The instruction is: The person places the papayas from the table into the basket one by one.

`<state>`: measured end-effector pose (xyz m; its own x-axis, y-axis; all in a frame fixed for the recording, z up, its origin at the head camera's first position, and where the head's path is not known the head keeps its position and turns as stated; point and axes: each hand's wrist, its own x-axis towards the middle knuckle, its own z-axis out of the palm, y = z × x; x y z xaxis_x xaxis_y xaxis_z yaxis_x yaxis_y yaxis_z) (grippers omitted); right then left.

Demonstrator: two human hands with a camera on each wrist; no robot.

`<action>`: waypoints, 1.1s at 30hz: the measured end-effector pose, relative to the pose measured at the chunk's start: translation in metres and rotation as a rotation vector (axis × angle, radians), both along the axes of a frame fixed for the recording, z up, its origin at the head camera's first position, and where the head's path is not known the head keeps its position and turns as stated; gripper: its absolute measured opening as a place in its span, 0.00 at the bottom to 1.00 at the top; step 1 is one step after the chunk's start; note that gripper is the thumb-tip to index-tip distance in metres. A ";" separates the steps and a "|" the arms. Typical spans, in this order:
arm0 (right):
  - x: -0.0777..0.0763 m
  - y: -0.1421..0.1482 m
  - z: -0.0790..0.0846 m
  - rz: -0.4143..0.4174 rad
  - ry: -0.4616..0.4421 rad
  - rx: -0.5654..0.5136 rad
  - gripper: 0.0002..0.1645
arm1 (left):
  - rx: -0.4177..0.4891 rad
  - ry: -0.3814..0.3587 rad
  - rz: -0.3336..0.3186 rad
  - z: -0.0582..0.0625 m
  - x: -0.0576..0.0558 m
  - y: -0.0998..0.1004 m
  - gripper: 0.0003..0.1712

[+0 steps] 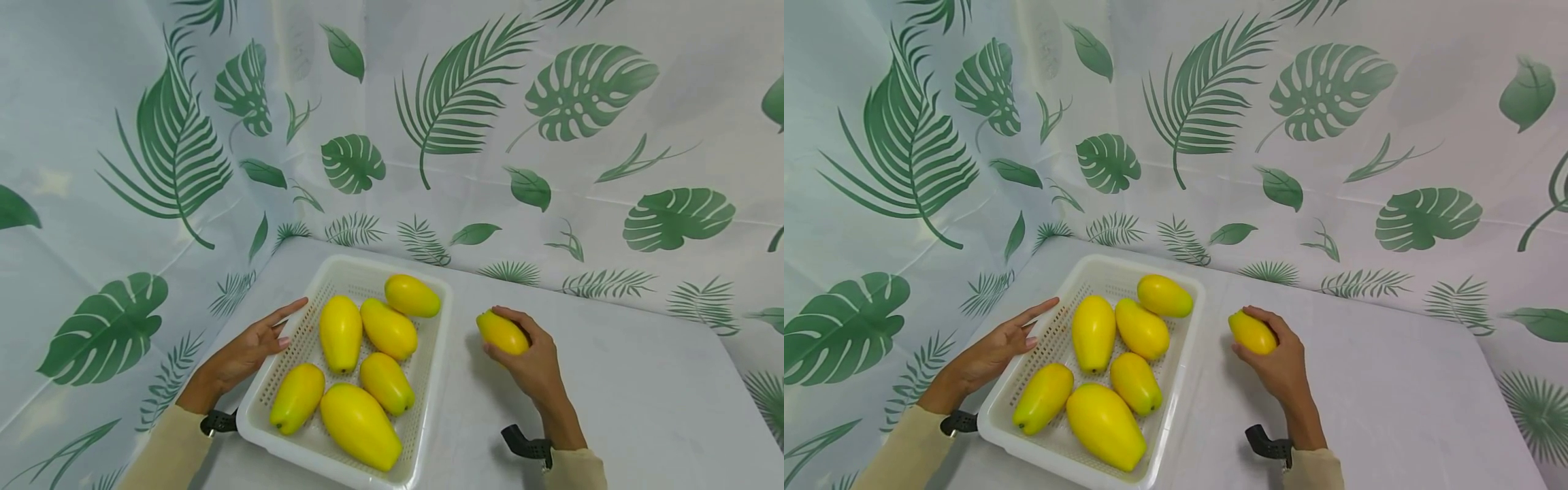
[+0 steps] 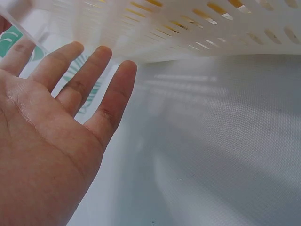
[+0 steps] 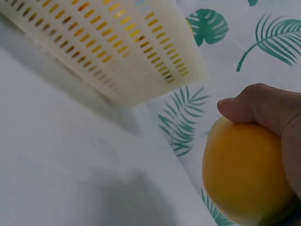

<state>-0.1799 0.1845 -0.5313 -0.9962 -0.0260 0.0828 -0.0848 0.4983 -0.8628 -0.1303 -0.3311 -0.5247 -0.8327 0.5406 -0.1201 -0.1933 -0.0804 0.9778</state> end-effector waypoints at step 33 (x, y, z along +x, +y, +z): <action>0.011 -0.038 0.048 0.138 0.102 -0.078 0.42 | -0.009 -0.013 0.015 0.001 0.001 0.002 0.41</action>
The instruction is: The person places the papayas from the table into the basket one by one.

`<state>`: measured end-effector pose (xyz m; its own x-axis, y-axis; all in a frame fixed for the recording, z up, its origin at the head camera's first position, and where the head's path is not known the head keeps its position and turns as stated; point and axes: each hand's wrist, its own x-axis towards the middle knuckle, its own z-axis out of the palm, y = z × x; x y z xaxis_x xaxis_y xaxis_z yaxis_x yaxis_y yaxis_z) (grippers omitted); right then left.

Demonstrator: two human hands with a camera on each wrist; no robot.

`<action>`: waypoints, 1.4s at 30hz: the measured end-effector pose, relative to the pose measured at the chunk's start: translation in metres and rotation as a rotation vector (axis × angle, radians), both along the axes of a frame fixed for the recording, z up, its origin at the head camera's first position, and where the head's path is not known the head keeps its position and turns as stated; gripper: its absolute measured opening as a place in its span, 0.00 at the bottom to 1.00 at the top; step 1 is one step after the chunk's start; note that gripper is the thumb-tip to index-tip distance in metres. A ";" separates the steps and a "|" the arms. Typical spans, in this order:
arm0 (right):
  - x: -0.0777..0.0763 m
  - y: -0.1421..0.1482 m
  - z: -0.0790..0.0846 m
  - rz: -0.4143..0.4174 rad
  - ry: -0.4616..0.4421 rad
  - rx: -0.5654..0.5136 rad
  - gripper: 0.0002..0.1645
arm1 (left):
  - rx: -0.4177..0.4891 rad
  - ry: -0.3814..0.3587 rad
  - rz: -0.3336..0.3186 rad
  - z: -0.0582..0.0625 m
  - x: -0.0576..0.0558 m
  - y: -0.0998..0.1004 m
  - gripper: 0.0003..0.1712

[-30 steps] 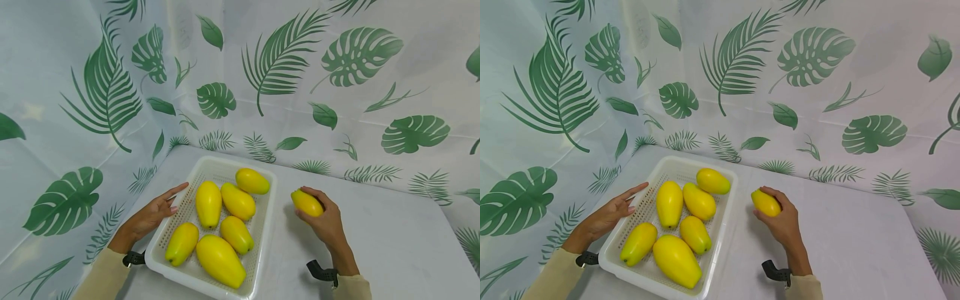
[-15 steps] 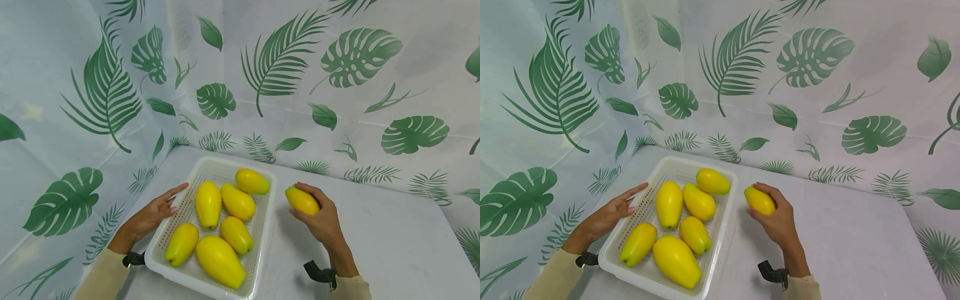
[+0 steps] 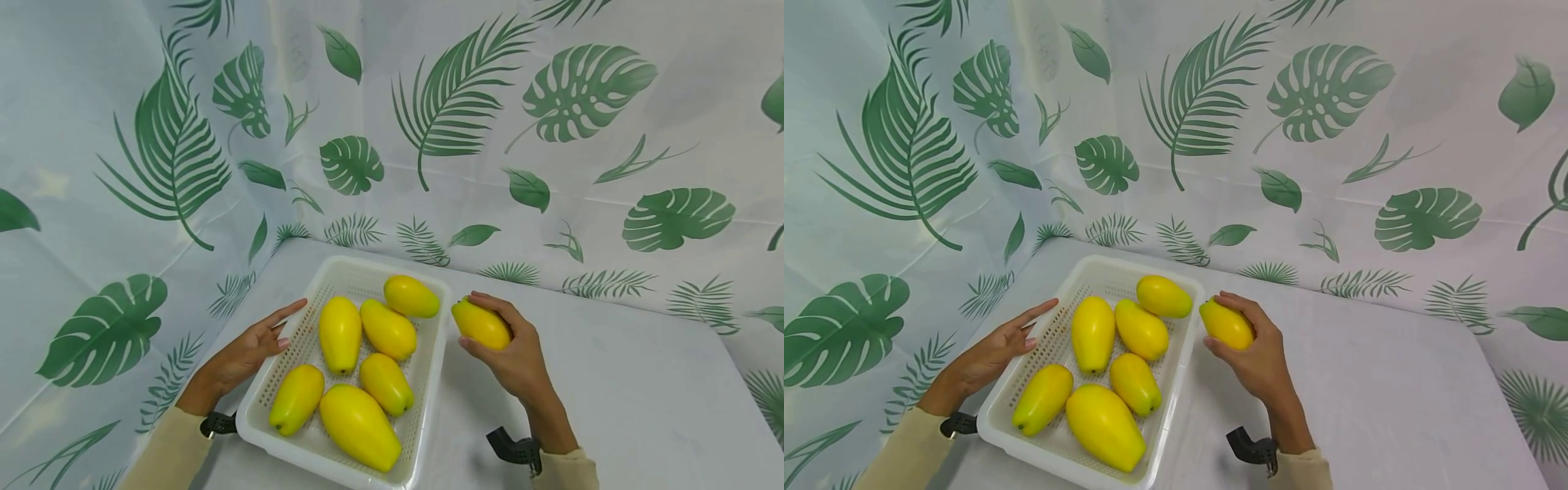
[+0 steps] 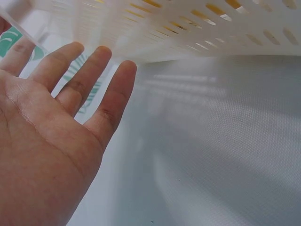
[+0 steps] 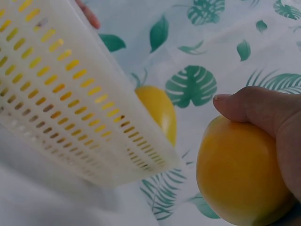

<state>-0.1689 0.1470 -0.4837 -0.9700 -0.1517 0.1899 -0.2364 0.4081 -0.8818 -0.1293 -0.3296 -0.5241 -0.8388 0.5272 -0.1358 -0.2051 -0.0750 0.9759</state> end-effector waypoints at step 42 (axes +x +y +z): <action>0.009 -0.068 0.022 0.253 0.081 -0.138 0.42 | -0.004 0.013 -0.001 -0.002 0.001 -0.001 0.40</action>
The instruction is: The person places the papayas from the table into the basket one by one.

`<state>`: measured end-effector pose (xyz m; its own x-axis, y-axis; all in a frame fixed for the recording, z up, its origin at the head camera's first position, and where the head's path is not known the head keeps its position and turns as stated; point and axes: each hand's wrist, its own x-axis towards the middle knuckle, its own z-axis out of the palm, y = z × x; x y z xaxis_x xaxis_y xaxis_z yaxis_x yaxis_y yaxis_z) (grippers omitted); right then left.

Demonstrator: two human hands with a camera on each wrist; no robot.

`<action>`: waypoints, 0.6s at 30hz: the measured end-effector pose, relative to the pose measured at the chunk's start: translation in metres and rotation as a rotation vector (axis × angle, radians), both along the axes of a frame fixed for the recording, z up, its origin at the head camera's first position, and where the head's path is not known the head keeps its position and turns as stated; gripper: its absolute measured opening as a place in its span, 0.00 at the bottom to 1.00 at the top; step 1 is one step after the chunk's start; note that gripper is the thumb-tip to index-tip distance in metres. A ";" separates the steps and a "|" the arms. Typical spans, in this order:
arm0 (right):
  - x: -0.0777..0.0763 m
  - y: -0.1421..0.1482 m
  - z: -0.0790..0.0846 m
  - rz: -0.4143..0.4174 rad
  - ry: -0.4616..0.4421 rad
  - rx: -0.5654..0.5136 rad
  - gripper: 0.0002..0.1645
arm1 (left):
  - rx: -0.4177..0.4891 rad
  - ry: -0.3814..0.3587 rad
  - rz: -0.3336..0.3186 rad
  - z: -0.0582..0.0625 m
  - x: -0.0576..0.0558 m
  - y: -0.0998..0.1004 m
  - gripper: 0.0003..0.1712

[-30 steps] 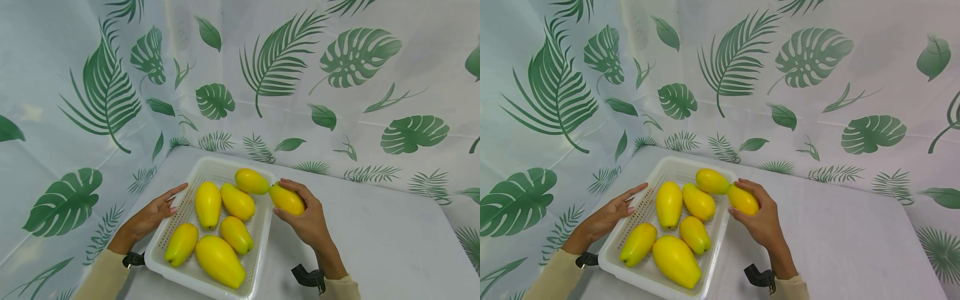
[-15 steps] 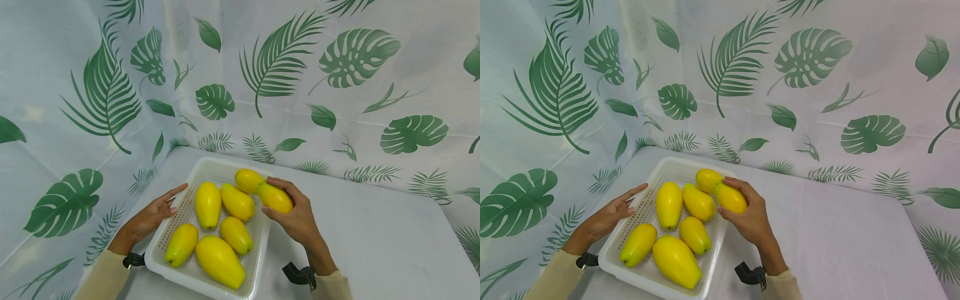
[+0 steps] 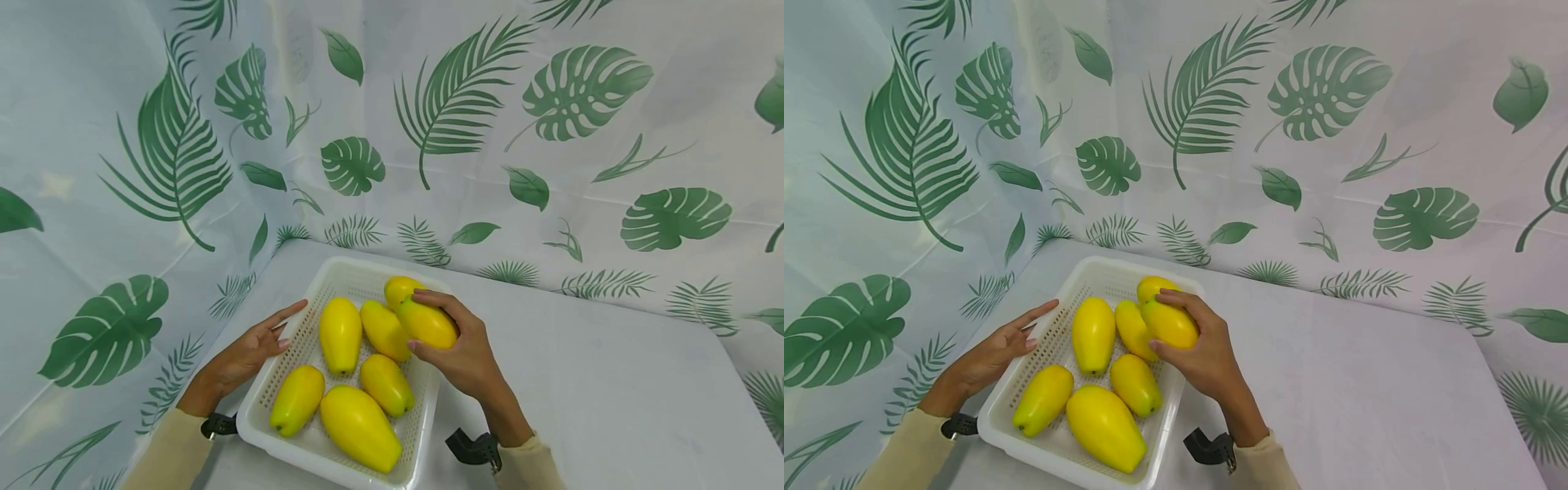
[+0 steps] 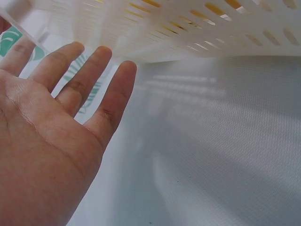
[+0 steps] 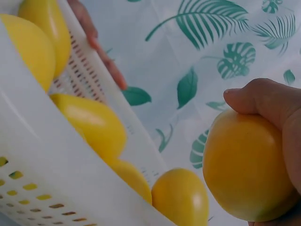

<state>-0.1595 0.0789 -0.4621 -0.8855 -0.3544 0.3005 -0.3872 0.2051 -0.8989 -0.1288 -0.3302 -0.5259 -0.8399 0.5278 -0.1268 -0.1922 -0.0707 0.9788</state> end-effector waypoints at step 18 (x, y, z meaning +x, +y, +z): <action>0.004 -0.022 0.013 0.077 0.022 -0.004 0.41 | -0.029 -0.003 0.010 -0.001 0.000 -0.001 0.40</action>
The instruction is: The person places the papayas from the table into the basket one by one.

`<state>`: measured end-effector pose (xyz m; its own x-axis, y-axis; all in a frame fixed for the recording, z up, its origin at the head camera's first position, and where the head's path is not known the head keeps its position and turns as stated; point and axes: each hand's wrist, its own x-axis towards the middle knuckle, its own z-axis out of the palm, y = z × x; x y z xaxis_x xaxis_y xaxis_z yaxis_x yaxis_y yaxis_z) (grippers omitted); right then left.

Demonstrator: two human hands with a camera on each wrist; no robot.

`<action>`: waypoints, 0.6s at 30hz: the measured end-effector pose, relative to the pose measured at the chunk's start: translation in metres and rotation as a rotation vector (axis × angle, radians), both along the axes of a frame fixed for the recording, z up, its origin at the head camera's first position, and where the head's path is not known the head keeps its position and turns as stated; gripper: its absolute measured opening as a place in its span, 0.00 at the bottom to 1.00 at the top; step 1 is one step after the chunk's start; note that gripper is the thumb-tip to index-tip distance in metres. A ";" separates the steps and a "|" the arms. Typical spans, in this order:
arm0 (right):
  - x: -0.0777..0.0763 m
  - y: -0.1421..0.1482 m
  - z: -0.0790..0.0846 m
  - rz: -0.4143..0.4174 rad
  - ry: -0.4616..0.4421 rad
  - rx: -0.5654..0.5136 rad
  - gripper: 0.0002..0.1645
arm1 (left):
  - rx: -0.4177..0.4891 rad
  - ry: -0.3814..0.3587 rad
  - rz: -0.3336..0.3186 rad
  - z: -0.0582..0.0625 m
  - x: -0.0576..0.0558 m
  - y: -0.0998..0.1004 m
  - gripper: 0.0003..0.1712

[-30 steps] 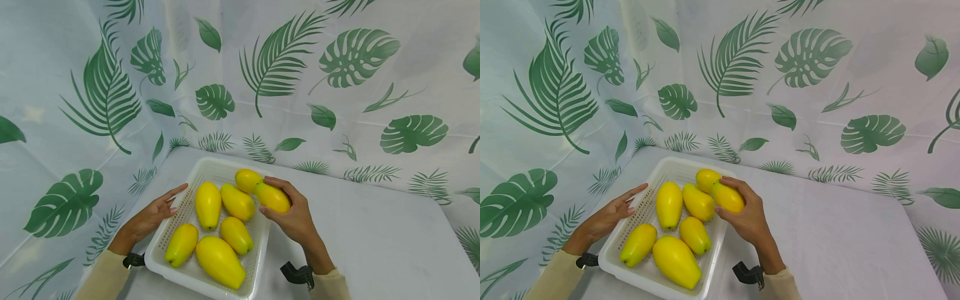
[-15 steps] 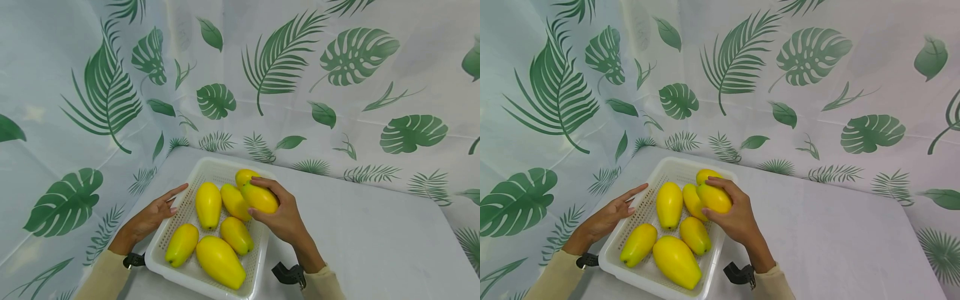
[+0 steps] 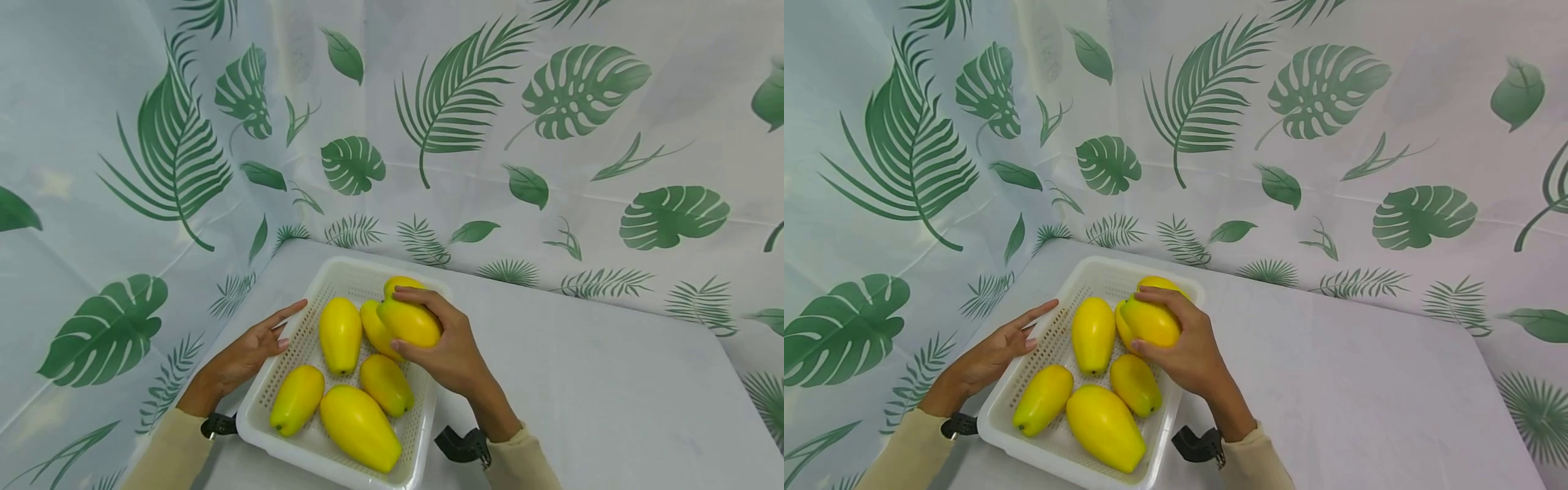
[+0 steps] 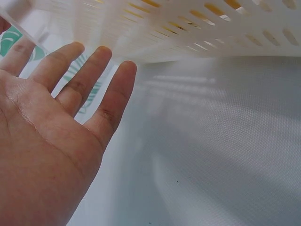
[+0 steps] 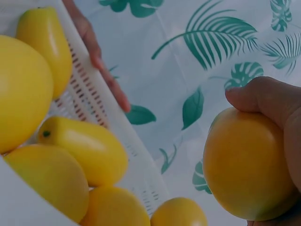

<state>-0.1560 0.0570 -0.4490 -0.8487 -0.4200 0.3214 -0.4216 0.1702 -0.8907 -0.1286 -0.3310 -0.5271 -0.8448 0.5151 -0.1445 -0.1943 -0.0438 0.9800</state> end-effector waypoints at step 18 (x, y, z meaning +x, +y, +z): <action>-0.004 -0.017 0.006 0.062 0.023 0.027 0.40 | 0.021 -0.008 0.001 0.003 0.001 0.002 0.41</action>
